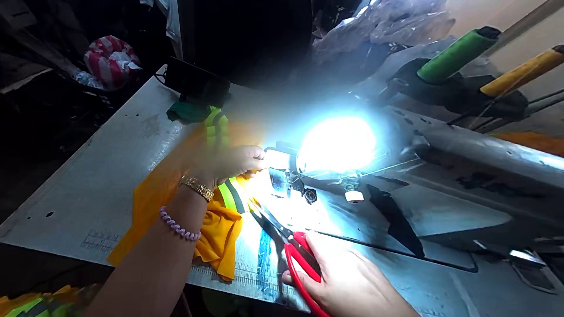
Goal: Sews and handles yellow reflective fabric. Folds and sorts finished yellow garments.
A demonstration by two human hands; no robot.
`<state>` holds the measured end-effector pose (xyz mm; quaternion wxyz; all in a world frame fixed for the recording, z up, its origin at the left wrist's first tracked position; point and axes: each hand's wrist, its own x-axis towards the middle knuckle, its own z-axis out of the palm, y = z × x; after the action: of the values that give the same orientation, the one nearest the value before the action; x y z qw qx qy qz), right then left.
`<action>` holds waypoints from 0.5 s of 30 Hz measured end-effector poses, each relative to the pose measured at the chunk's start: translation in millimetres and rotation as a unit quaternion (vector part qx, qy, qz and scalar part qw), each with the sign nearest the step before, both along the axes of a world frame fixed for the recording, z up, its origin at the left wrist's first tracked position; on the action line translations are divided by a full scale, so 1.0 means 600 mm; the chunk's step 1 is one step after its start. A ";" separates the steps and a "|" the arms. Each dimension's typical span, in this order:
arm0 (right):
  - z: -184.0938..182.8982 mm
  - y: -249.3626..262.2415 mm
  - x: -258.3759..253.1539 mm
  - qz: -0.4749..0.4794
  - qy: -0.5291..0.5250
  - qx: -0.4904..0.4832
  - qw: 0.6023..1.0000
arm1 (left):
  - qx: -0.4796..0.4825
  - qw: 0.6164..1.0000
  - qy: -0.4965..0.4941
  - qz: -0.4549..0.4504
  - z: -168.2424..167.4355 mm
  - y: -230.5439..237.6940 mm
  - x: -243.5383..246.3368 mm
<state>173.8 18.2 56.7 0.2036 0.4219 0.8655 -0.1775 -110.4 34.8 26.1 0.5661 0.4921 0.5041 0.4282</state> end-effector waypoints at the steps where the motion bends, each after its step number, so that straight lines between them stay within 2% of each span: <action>1: -0.006 0.000 -0.002 0.004 0.009 -0.002 1.000 | -0.003 1.000 0.002 -0.001 0.002 -0.001 0.000; 6: -0.001 0.005 -0.003 -0.031 0.023 0.025 0.999 | -0.002 1.000 0.017 0.005 -0.001 0.000 -0.002; 8: 0.006 0.000 0.000 -0.030 0.016 0.094 0.995 | -0.004 0.999 0.031 0.015 -0.001 0.000 -0.004; 11: -0.015 0.005 0.005 -0.037 0.032 0.219 0.974 | -0.019 0.998 0.054 0.021 0.004 0.000 -0.005; 15: -0.039 0.019 -0.011 -0.037 0.057 0.282 0.957 | -0.027 0.996 0.082 0.019 0.013 -0.003 -0.005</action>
<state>167.4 29.6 33.3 0.0201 0.4833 0.8742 0.0432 -113.3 32.7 34.1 0.5275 0.5010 0.5692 0.3831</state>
